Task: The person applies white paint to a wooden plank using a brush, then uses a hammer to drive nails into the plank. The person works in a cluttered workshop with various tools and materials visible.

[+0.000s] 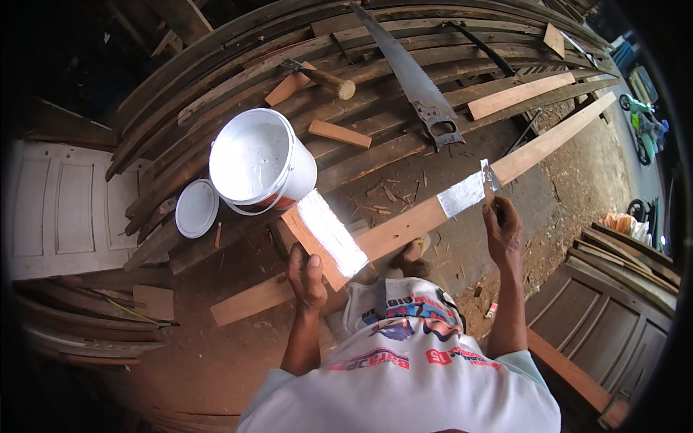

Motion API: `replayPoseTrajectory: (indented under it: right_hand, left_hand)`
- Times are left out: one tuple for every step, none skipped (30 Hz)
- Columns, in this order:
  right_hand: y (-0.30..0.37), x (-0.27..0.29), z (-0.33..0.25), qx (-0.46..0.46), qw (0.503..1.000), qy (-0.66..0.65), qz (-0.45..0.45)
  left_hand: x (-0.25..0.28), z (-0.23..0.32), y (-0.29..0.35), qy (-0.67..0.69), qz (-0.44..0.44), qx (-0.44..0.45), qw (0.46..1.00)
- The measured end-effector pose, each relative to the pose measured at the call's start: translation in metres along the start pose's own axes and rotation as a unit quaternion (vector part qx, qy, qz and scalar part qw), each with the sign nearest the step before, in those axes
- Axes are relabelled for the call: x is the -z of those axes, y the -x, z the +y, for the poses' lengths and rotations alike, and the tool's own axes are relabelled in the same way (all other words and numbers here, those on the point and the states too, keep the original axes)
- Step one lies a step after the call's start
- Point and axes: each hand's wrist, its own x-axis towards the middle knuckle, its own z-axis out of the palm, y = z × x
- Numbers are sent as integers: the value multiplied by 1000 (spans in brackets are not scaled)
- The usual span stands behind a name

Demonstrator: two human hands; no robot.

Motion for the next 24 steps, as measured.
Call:
replayPoseTrajectory:
  right_hand:
    - [-3, -7, -6, -1, 1000, -16, -15]
    - [-5, -13, -13, -4, 999, -31, -30]
    - [-12, -21, -23, -1, 998, -48, -44]
    - [-13, -29, -37, 7, 995, -88, -49]
    - [-15, -40, -54, 12, 990, -127, -56]
    - [-22, -51, -56, 48, 988, -125, -73]
    - [-25, -59, -69, 73, 985, -130, -86]
    - [-31, -71, -84, 121, 982, -118, -79]
    - [-36, -84, -100, 165, 978, -104, -73]
    - [-42, -93, -117, 136, 980, -71, -126]
    - [-48, -102, -133, 108, 977, -39, -179]
    - [-59, -114, -142, 141, 972, -16, -187]
    - [-71, -132, -147, 175, 965, 7, -197]
    - [-81, -149, -146, 214, 955, 28, -204]
    - [-90, -166, -141, 228, 954, 28, -191]
    - [-100, -182, -135, 247, 953, 22, -173]
    - [-113, -197, -134, 270, 951, 17, -152]
    - [-121, -205, -133, 269, 949, 21, -165]
    - [-121, -205, -144, 238, 952, 16, -194]
    - [-120, -203, -154, 207, 953, 12, -221]
    - [-116, -202, -161, 186, 956, -12, -228]
    - [-109, -199, -164, 162, 958, -33, -235]
    - [-96, -193, -166, 143, 952, -99, -253]
    - [-82, -186, -170, 122, 940, -165, -272]
  left_hand:
    - [-2, 5, -2, 9, -6, 7, 1000]
    - [-5, 12, -4, -4, -2, -9, 1000]
    - [6, 4, 0, -14, -15, 0, 1000]
    - [7, 4, 0, -22, -21, -13, 999]
    - [7, 5, -2, -24, -20, -19, 999]
    - [7, 6, -2, -24, -20, -25, 999]
    - [5, 5, 0, -14, -14, -20, 1000]
    - [4, 5, 1, -5, -5, -18, 1000]
    - [2, 7, 3, 6, 5, -14, 1000]
    - [-2, 12, 3, 17, 19, -12, 1000]
    - [0, 11, 5, 22, 26, -8, 999]
    - [-1, 10, 5, 32, 26, -4, 999]
    - [2, 3, 8, 36, 19, 2, 999]
    - [5, -4, 9, 42, 15, 4, 999]
    - [6, -8, 8, 40, 5, 7, 999]
    - [7, -10, 8, 36, -4, 2, 999]
    - [6, -9, 4, 41, -8, 0, 999]
    - [7, -8, 1, 44, -9, -2, 999]
    - [6, -3, 5, 53, 0, 12, 999]
    - [5, 3, 5, 64, 6, 25, 998]
    - [6, 10, 3, 74, 12, 24, 997]
    - [4, 17, 2, 87, 15, 28, 996]
    - [5, 18, 6, 100, 18, 38, 994]
    - [13, 8, 11, 81, -6, 64, 995]
